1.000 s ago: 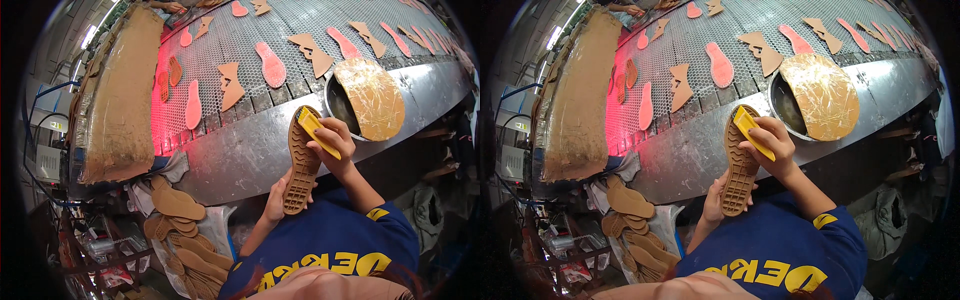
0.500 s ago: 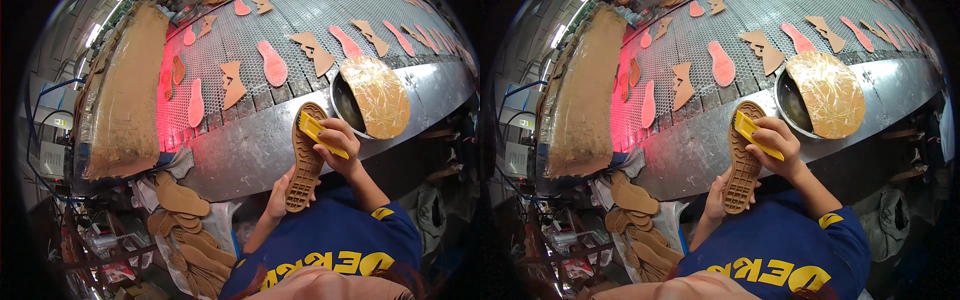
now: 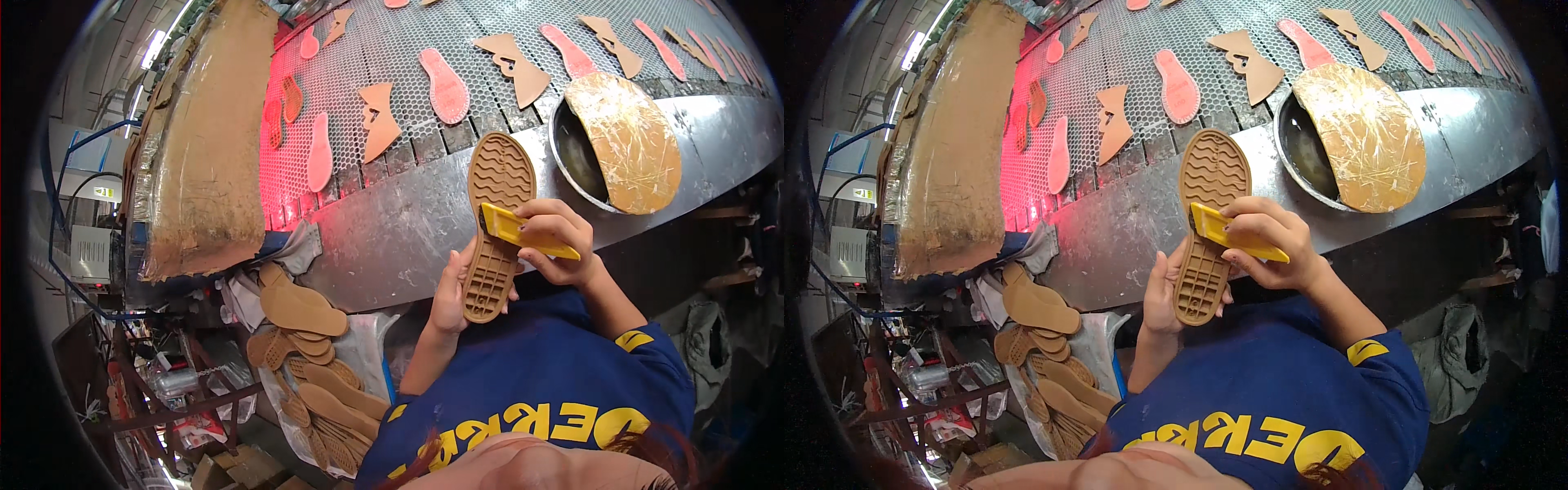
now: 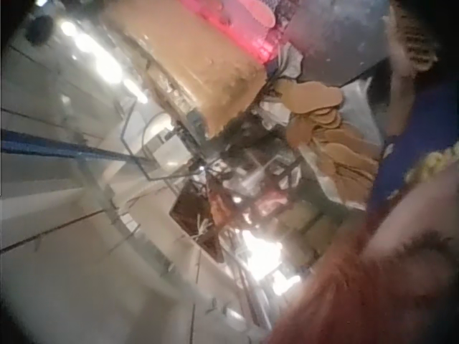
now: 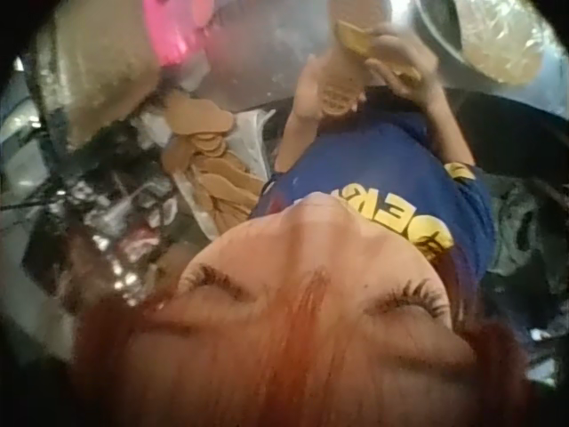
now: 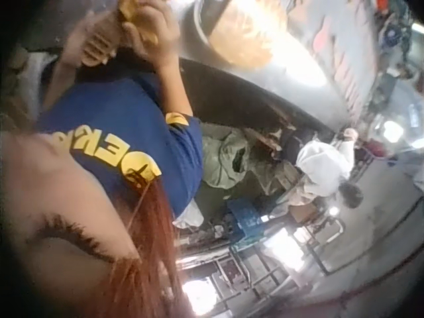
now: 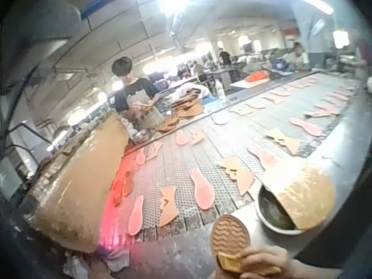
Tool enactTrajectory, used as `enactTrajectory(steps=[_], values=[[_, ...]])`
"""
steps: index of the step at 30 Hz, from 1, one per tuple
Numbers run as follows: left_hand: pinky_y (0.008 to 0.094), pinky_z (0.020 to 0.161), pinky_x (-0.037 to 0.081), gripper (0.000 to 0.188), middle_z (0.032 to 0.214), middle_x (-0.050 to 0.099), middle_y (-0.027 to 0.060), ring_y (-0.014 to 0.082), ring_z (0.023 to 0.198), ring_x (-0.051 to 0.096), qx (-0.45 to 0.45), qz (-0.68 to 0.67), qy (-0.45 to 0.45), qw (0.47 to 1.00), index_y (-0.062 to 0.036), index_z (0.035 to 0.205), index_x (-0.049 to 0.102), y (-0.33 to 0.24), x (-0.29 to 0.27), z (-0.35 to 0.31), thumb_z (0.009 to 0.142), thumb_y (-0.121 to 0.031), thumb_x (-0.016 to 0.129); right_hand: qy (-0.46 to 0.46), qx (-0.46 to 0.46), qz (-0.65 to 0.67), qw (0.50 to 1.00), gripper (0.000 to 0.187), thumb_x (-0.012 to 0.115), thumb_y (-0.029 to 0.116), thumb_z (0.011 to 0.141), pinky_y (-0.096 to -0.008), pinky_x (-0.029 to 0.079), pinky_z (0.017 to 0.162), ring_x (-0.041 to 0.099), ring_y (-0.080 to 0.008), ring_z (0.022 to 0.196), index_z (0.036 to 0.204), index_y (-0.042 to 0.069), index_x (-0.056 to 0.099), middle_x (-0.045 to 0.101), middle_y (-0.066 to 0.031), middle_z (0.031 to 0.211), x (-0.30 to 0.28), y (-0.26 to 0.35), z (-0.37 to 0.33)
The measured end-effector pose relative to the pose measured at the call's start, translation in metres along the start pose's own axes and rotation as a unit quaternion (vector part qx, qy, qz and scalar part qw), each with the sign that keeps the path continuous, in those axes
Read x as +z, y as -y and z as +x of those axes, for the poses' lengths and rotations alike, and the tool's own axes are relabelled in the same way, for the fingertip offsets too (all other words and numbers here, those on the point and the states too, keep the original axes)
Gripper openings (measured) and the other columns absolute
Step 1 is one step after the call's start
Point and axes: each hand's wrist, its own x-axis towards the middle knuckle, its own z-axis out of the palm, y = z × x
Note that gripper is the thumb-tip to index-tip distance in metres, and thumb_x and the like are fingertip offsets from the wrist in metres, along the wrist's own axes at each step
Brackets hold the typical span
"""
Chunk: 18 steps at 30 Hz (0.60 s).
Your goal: The person repeatedly picks up shoe sole parts from a stack and applies a substance to their textured surfaces using a yellow plastic scraper. They dip the scraper into a container to reload the substance and then spread it across the sole before placing the treated part onto a moving conveyor belt.
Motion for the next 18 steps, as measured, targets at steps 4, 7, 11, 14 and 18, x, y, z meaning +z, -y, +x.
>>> enactTrajectory(steps=[4,7,11,14,18], values=[[0.0309,0.061,0.059,0.073,0.118,0.059,0.0186,0.0237,0.083,0.067,0.013,-0.017,-0.045,0.999,-0.0061,0.150,0.022,-0.001,0.009,0.012,0.100,-0.059,0.019,-0.008,-0.012,-0.020,1.000,0.031,0.080,0.017,0.074,-0.0346,0.054,0.073,0.066,-0.0313,0.086,0.095,0.004,0.061,0.064,-0.0159,0.103,0.001,0.001,-0.004],[0.0364,0.084,0.055,0.068,0.128,0.054,0.0161,0.0248,0.104,0.062,0.050,-0.060,-0.065,0.995,-0.0067,0.150,0.022,0.000,0.010,0.020,0.102,-0.055,0.018,-0.012,-0.031,-0.025,0.999,0.032,0.081,0.020,0.074,-0.0347,0.054,0.069,0.067,-0.0313,0.082,0.093,0.004,0.060,0.065,-0.0156,0.100,0.006,0.003,-0.006],[0.0401,0.108,0.038,0.066,0.136,0.049,0.0168,0.0265,0.125,0.049,0.079,-0.027,-0.108,0.991,-0.0068,0.151,0.019,0.002,0.017,0.029,0.103,-0.052,0.017,-0.007,-0.057,-0.027,0.998,0.035,0.082,0.022,0.072,-0.0356,0.054,0.069,0.067,-0.0311,0.082,0.092,0.005,0.060,0.065,-0.0155,0.099,0.009,0.008,-0.009],[0.0403,0.104,0.042,0.068,0.133,0.050,0.0181,0.0264,0.122,0.051,0.087,-0.029,-0.121,0.988,-0.0065,0.150,0.021,0.004,0.015,0.037,0.102,-0.054,0.015,0.010,-0.052,-0.008,0.999,0.036,0.083,0.022,0.071,-0.0359,0.055,0.070,0.067,-0.0311,0.082,0.093,0.005,0.060,0.066,-0.0153,0.099,0.005,0.010,-0.012],[0.0437,0.106,0.040,0.076,0.133,0.050,0.0231,0.0317,0.124,0.051,0.070,-0.035,-0.111,0.991,-0.0007,0.146,0.026,0.000,0.015,0.043,0.099,-0.060,0.018,0.037,-0.052,0.016,0.998,0.035,0.082,0.022,0.072,-0.0356,0.054,0.070,0.067,-0.0307,0.083,0.093,0.005,0.060,0.065,-0.0147,0.100,-0.001,0.011,-0.013]])
